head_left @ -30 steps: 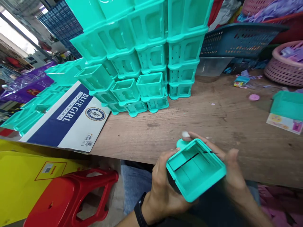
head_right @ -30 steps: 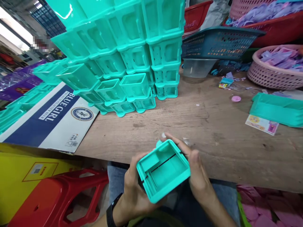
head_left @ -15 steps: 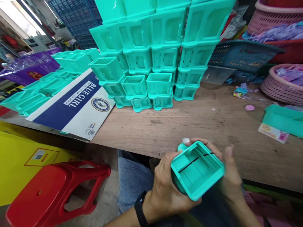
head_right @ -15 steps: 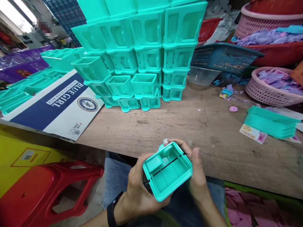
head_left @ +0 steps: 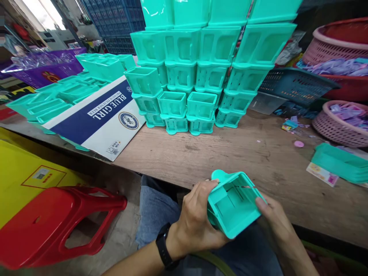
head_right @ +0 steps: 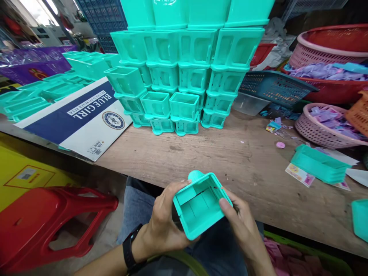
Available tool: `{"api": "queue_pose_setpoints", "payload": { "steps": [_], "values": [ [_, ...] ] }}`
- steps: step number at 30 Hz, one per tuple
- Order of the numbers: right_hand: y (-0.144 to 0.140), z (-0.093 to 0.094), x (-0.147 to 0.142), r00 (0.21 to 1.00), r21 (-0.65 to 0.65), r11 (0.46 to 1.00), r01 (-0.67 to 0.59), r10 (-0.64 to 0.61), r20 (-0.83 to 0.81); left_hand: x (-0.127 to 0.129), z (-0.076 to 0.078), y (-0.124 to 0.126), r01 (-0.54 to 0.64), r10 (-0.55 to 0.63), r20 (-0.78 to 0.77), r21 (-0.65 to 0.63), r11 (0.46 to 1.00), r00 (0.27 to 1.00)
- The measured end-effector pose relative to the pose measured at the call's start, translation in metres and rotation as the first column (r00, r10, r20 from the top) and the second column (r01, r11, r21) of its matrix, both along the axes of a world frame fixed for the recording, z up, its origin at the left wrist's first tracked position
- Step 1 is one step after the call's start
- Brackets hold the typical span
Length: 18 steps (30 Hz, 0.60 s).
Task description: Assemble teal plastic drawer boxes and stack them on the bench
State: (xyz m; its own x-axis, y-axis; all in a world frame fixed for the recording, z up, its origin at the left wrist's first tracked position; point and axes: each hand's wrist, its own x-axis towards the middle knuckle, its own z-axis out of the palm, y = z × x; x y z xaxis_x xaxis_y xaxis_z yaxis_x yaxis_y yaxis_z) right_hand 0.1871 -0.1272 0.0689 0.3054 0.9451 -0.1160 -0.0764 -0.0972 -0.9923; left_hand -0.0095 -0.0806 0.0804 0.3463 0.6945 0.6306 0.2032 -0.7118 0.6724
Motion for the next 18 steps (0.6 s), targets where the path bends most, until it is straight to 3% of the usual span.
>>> {"api": "queue_pose_setpoints", "payload": {
  "steps": [6,13,18],
  "values": [
    [-0.002,0.027,-0.009,0.997,-0.158,0.986,-0.043,0.053,0.06,-0.002,0.0,-0.001,0.002,-0.001,-0.024,0.053,0.999,1.0],
    [0.002,0.017,-0.011,0.991,-0.2,0.979,0.037,-0.01,0.135,-0.004,0.003,-0.001,-0.024,0.025,-0.078,0.023,0.999,0.997],
    [0.008,0.02,0.01,0.967,-0.245,0.961,-0.127,0.175,0.187,-0.003,0.007,0.0,-0.017,0.025,-0.116,0.069,0.997,0.993]
  ]
}}
